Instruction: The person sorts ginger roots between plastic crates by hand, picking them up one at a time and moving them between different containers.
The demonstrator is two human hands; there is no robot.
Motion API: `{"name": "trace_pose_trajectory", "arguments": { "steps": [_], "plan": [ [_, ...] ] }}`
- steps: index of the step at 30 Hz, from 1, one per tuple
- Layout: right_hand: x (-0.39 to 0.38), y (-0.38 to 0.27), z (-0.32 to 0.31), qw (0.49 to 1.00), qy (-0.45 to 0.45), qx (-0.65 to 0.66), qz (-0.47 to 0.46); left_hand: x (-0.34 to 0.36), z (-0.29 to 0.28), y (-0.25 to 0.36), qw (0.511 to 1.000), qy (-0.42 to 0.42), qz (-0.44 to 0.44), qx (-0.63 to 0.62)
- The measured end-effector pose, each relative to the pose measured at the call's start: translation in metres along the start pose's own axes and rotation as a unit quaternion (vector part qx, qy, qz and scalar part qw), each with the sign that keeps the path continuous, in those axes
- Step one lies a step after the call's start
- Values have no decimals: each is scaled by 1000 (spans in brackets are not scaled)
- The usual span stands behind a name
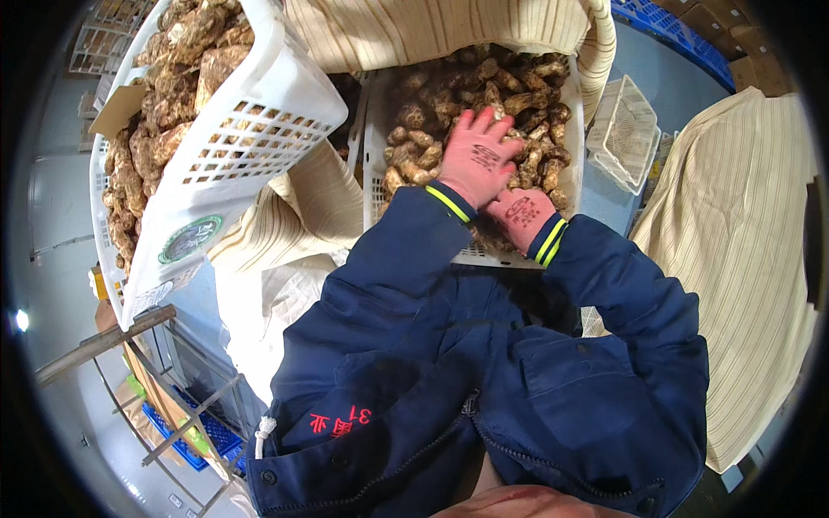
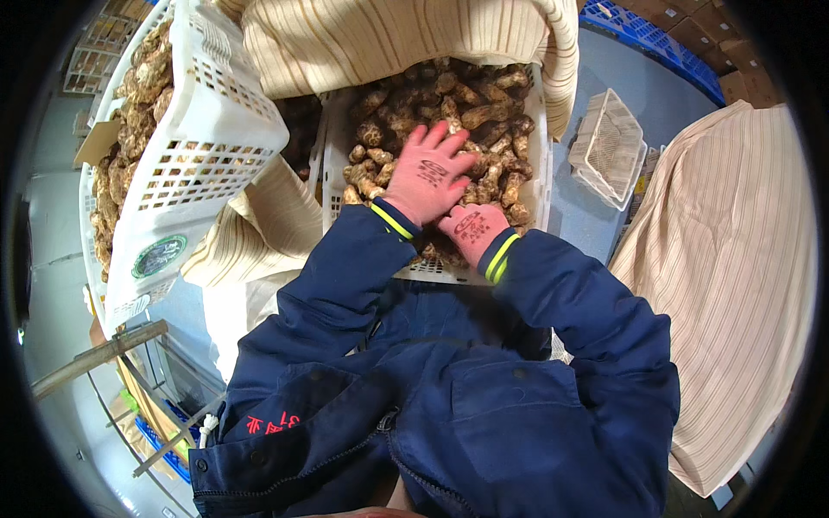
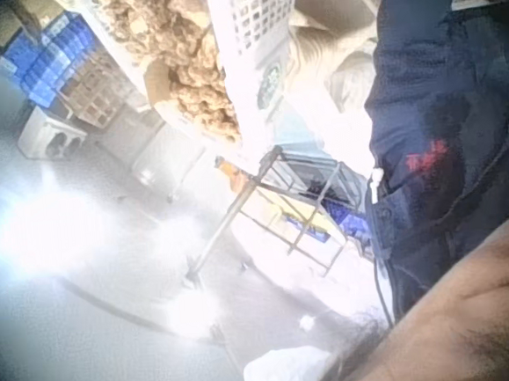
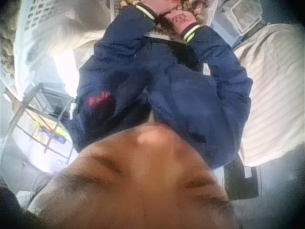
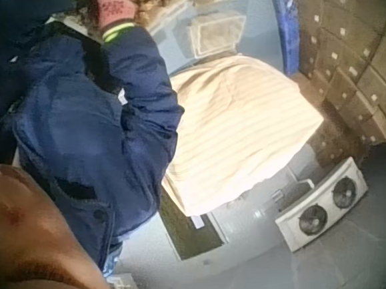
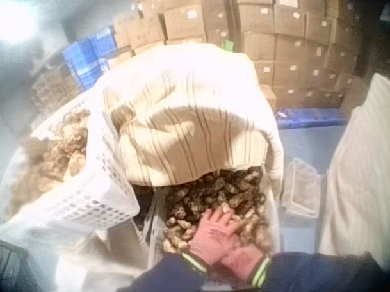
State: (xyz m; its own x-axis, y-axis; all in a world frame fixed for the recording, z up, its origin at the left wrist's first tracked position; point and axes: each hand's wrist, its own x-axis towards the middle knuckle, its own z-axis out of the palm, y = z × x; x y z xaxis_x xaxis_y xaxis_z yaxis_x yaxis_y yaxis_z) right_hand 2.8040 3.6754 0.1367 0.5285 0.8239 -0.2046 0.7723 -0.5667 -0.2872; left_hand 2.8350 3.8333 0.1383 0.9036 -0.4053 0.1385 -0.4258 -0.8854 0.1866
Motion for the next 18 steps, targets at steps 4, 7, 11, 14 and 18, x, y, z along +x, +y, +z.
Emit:
{"name": "trace_pose_trajectory", "arguments": {
  "steps": [4,7,11,14,18],
  "plan": [
    [-22,28,-12,947,152,281,40,-10,-13,-36,990,62,-106,67],
    [-36,55,-29,827,176,501,184,-36,-12,-66,989,71,-129,-3],
    [-34,72,-21,720,181,631,223,-34,-32,-48,981,103,-143,-76],
    [-28,75,-19,718,159,647,201,-43,-32,-42,985,112,-122,-47],
    [-23,99,-8,801,206,524,202,-66,-63,-38,981,15,-181,-72]
  ]
}}
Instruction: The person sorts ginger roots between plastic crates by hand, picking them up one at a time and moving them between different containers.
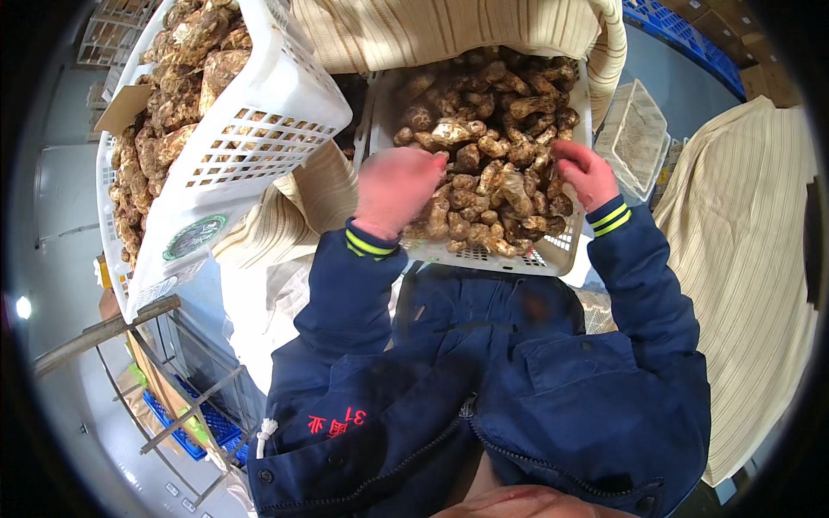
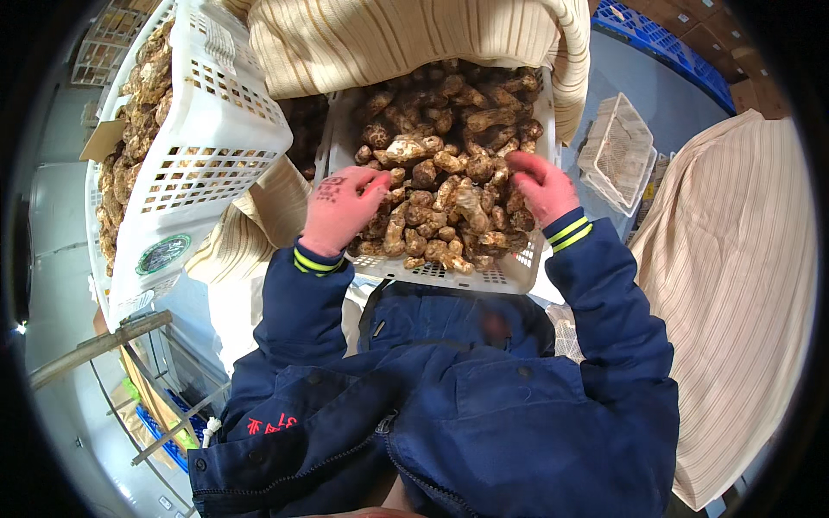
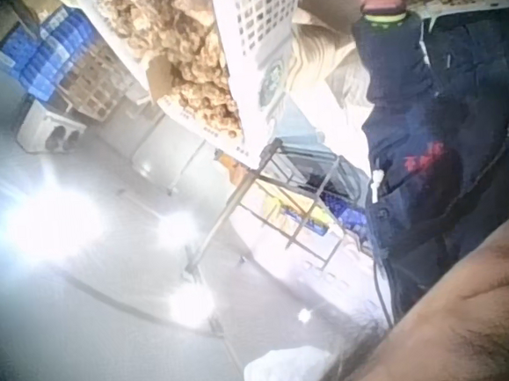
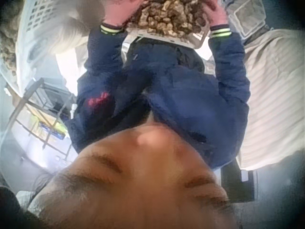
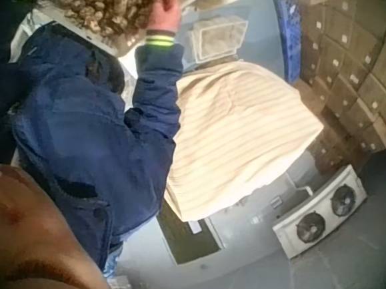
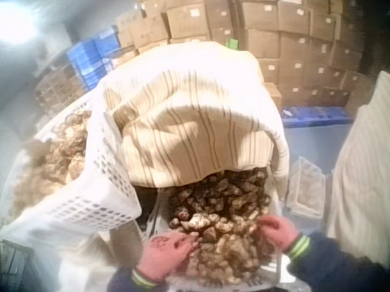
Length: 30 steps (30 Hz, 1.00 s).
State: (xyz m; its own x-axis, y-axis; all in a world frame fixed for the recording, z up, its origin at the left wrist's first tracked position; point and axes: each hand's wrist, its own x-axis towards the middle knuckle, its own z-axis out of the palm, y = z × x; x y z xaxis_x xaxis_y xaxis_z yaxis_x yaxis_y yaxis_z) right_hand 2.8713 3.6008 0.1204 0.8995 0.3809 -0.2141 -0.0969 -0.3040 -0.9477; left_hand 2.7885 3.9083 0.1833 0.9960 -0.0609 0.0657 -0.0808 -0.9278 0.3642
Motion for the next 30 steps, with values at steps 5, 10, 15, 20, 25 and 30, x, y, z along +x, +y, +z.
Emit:
{"name": "trace_pose_trajectory", "arguments": {
  "steps": [5,10,15,20,25,30],
  "plan": [
    [19,-24,13,989,29,-106,-99,1,3,-11,993,113,-1,-33],
    [28,-51,64,880,-44,-317,-351,-5,53,-8,998,-9,35,43],
    [12,-45,69,889,-224,-261,-303,-26,51,16,997,-40,70,-7],
    [69,-52,47,916,40,-305,-259,-17,47,22,995,-5,89,-38],
    [46,-49,41,880,-103,-372,-276,-24,-30,38,982,80,97,-143],
    [83,-95,42,861,13,-369,-350,-102,-135,28,901,425,76,44]
  ]
}}
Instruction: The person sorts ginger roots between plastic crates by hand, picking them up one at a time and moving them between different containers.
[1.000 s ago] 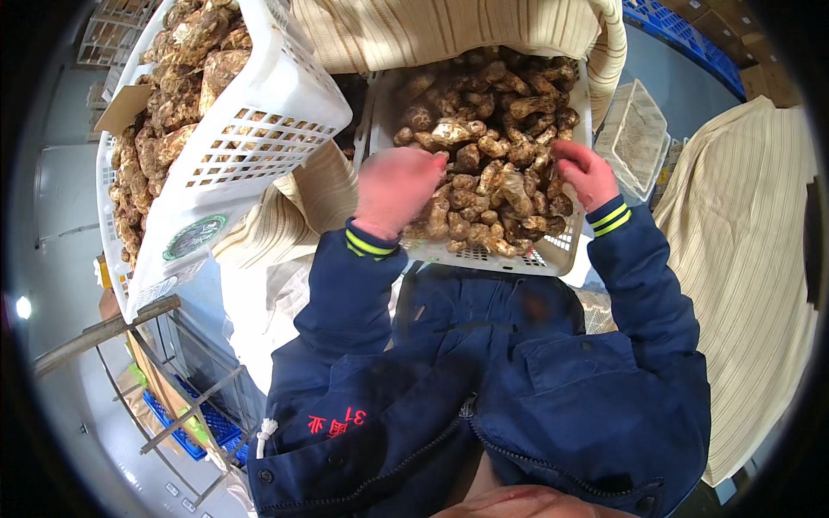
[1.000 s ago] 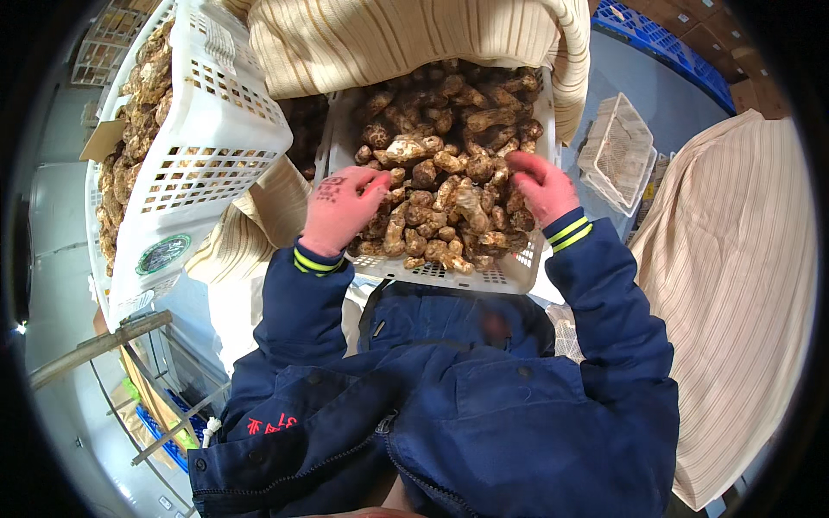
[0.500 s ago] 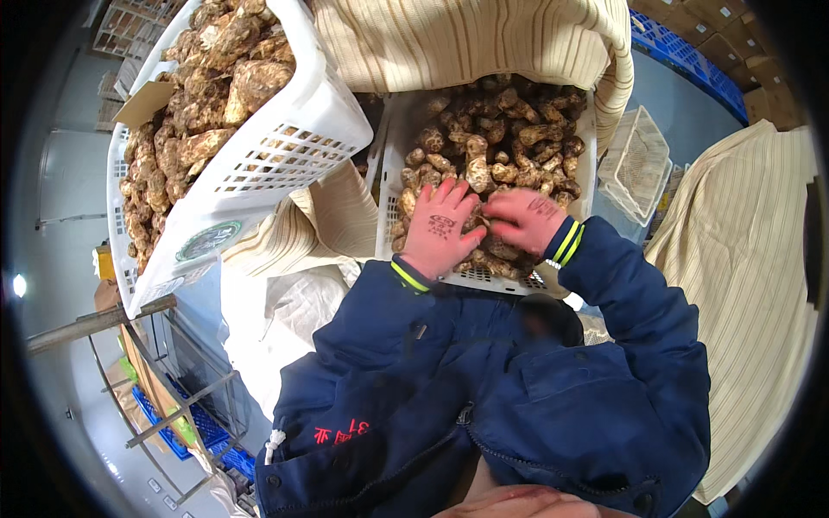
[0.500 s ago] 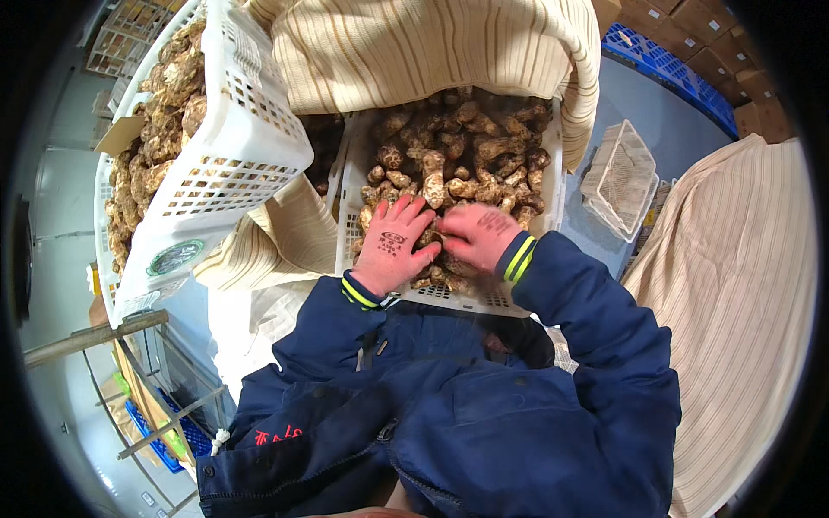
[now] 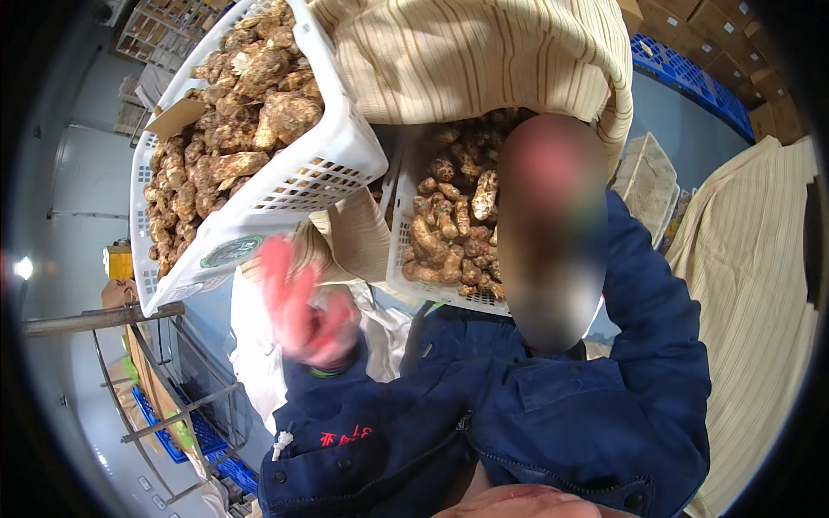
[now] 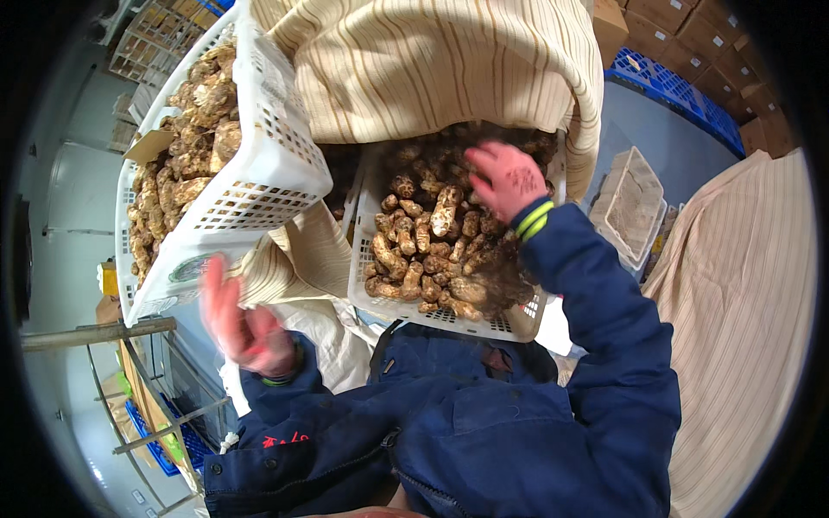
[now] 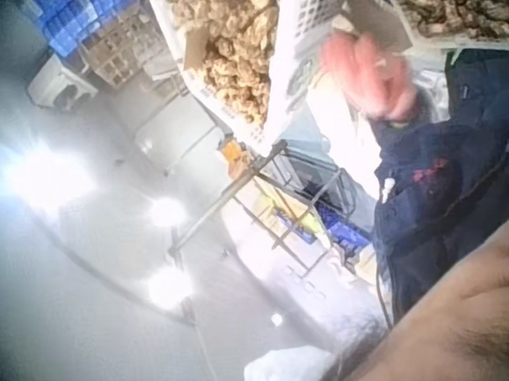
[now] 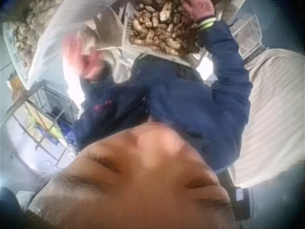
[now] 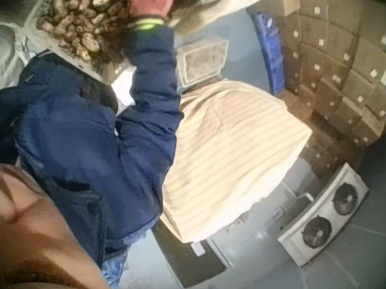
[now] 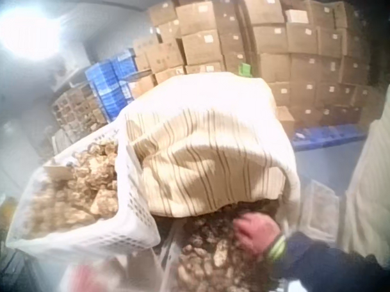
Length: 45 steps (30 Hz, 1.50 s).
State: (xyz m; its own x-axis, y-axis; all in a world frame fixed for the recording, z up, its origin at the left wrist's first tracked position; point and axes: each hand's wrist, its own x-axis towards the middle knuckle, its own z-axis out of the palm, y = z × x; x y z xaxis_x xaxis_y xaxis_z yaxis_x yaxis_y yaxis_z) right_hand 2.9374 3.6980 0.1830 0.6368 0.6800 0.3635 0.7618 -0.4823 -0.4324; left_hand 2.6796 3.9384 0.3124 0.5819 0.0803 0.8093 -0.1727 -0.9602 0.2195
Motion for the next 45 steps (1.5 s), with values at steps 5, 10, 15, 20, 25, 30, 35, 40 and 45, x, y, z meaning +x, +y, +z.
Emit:
{"name": "trace_pose_trajectory", "arguments": {
  "steps": [5,10,15,20,25,30,35,40,45],
  "plan": [
    [9,0,15,970,-232,-56,43,38,-41,-37,979,-12,3,206],
    [29,-3,24,984,-167,60,10,33,-69,-69,957,-95,-23,273],
    [102,183,33,975,4,-219,31,39,-59,-68,965,-68,-22,254],
    [125,173,-6,981,38,-168,88,32,-57,-71,962,-47,-18,269],
    [87,111,58,950,-60,-171,254,31,-46,-67,961,-29,-34,272],
    [94,106,104,952,-105,-150,247,-8,-32,-4,996,21,-11,85],
    [66,74,80,959,-18,-28,280,-17,33,23,949,-267,-25,-167],
    [15,51,22,971,-174,113,116,-32,50,18,942,-239,-36,-235],
    [23,94,-7,988,-54,-33,141,-11,22,1,984,-153,6,-95]
  ]
}}
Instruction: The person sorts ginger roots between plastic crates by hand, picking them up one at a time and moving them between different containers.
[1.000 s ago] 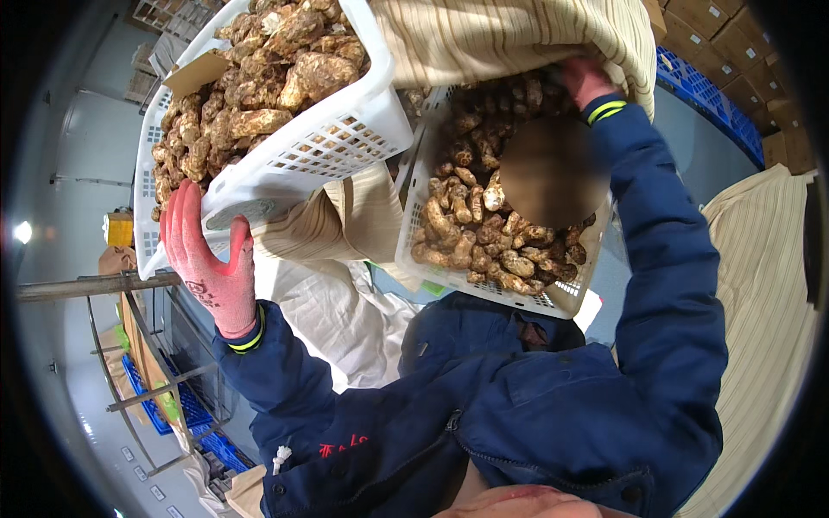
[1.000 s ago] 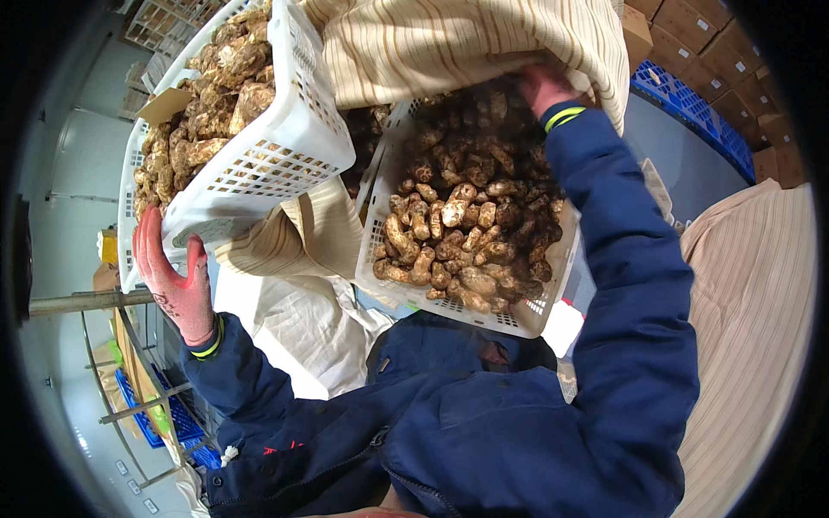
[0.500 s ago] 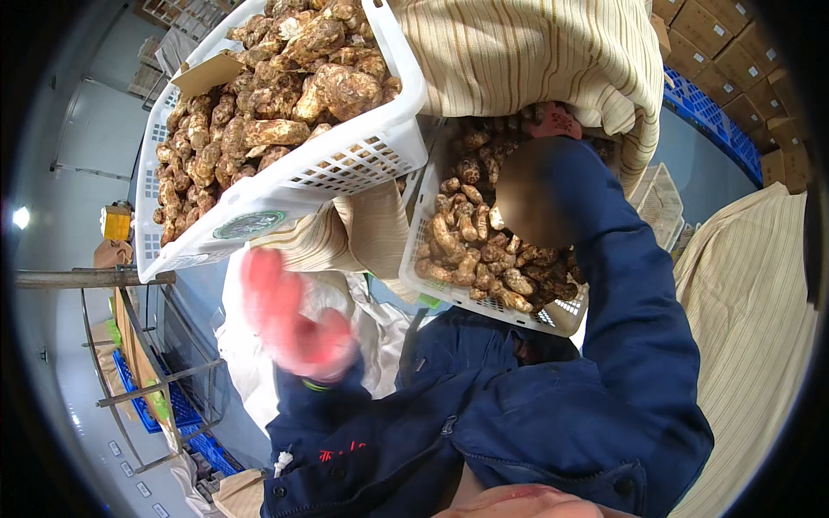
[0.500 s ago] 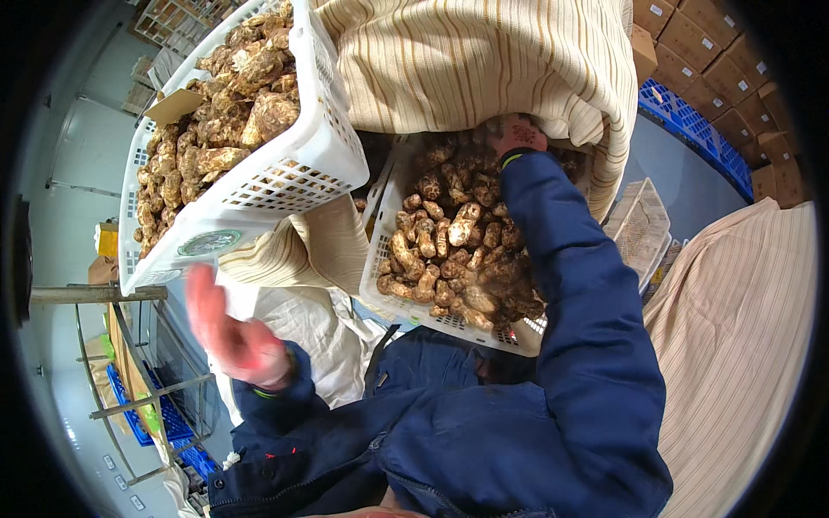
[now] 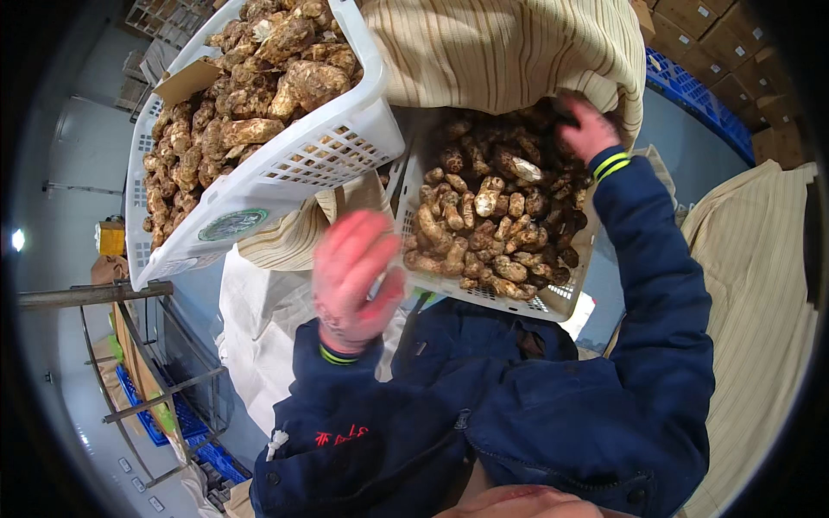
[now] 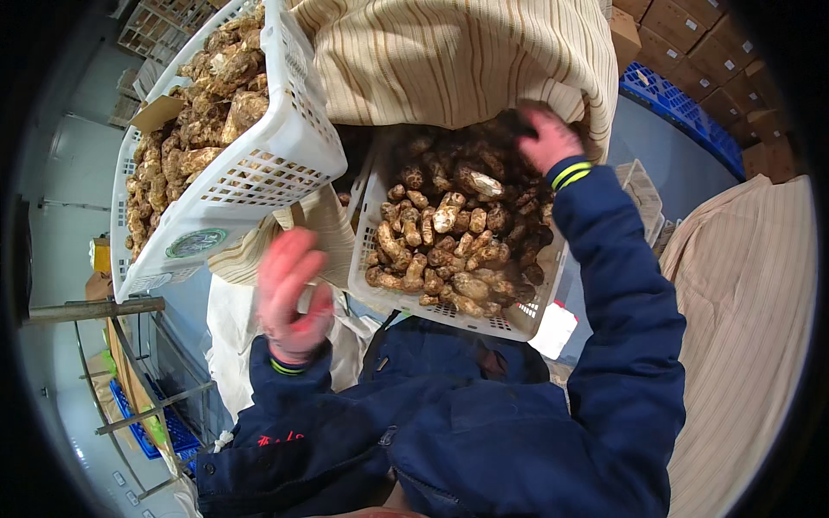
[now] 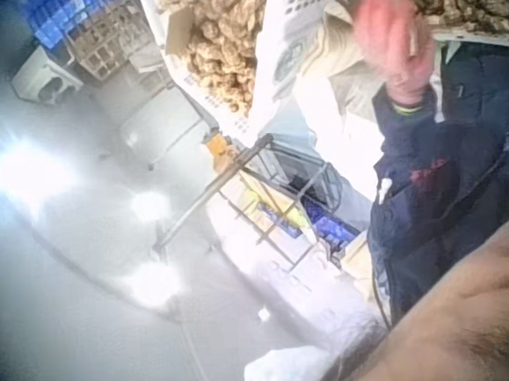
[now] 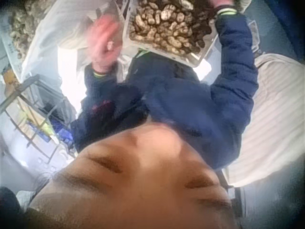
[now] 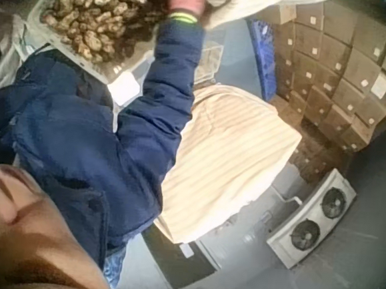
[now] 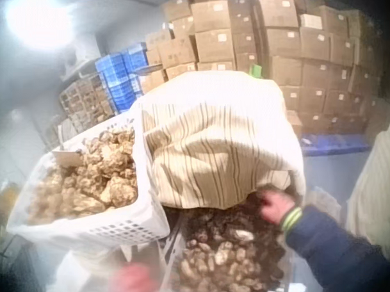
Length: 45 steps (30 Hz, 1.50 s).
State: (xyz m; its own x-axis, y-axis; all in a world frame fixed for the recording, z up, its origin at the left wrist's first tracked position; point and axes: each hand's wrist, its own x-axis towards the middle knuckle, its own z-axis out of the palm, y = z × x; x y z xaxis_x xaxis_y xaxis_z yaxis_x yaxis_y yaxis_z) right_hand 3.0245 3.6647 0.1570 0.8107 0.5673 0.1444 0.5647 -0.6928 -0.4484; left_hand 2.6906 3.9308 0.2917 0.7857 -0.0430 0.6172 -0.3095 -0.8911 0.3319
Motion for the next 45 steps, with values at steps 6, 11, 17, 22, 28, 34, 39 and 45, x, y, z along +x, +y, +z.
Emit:
{"name": "trace_pose_trajectory", "arguments": {
  "steps": [6,11,17,22,28,34,39,45],
  "plan": [
    [24,22,-36,954,108,261,104,-11,-104,-31,868,414,-55,269],
    [8,-108,-60,847,-20,528,56,-37,-185,-100,835,464,-242,169],
    [28,-172,-67,831,-99,548,7,-65,-188,-110,829,510,-228,-11],
    [16,-149,-52,847,-130,514,35,-100,-107,-65,879,384,-280,11],
    [-18,-39,17,950,-153,253,104,-162,25,-40,780,-283,-423,-364],
    [20,45,25,984,75,-97,-126,-186,117,5,614,-242,-464,-591],
    [65,78,14,987,78,-123,-63,-172,138,21,525,-184,-628,-545],
    [88,66,33,977,42,-185,-99,-161,166,47,528,34,-668,-523]
  ]
}}
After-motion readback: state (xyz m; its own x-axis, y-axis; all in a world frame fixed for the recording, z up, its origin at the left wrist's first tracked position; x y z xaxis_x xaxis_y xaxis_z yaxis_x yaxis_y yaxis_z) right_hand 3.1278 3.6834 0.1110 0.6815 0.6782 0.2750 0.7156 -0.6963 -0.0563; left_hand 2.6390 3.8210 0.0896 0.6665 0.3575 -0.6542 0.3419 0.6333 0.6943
